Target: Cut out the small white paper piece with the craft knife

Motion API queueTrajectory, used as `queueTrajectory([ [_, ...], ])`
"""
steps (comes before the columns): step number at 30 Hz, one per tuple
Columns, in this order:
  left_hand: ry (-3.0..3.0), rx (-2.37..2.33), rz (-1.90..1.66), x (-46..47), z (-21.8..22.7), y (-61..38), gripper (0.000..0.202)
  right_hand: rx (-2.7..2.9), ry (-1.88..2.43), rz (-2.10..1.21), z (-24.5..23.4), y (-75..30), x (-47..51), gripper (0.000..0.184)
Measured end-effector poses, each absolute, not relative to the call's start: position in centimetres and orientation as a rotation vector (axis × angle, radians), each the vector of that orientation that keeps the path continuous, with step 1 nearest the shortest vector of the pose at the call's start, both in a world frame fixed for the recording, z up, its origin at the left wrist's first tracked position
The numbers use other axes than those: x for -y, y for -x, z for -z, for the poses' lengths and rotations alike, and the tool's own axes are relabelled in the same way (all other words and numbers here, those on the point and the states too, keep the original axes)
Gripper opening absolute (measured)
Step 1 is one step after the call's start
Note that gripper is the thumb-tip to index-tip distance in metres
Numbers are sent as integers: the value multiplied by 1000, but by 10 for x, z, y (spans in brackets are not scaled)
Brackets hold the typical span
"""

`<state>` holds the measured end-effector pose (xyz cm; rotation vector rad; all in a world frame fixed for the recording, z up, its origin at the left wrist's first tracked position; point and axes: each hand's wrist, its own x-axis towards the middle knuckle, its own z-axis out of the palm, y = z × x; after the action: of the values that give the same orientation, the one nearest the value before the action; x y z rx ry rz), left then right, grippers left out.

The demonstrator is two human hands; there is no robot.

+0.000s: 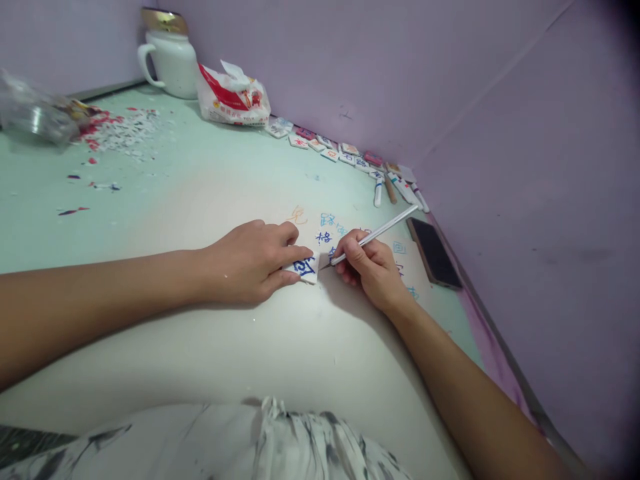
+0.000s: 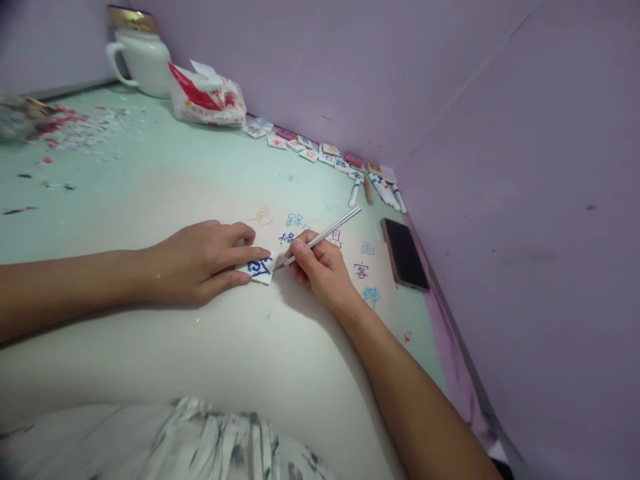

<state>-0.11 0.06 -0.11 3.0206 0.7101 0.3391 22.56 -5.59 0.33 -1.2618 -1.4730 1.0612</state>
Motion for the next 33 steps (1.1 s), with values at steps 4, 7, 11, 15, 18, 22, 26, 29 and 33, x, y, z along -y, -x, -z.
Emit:
queueTrajectory([
  [4,-3023,-695,-372,-1,3,0,39,1555,1251,-1026,-3,-225,56,52],
  [7,-3023,-703,-361,-1,3,1,39,1588,1259,-1030,-3,-225,55,52],
  [11,-3020,-703,-351,-1,2,1,39,1602,1275,-1021,-3,-226,54,53],
  [15,-3024,-707,-344,-1,2,0,40,1571,1328,-1049,-2,-226,56,55],
  [18,-3018,-714,-331,0,1,0,41,1542,1308,-1056,-3,-225,57,54],
  [22,-3005,-734,-309,1,-1,0,40,1564,1268,-1042,-4,-224,57,52],
  [26,-3005,-737,-299,1,-2,0,39,1602,1281,-1032,-3,-223,57,52],
  [29,-3001,-747,-287,1,-3,0,38,1598,1282,-1047,-2,-224,56,53],
  [33,-3003,-755,-289,1,-3,-1,38,1563,1311,-1078,-1,-225,56,54],
])
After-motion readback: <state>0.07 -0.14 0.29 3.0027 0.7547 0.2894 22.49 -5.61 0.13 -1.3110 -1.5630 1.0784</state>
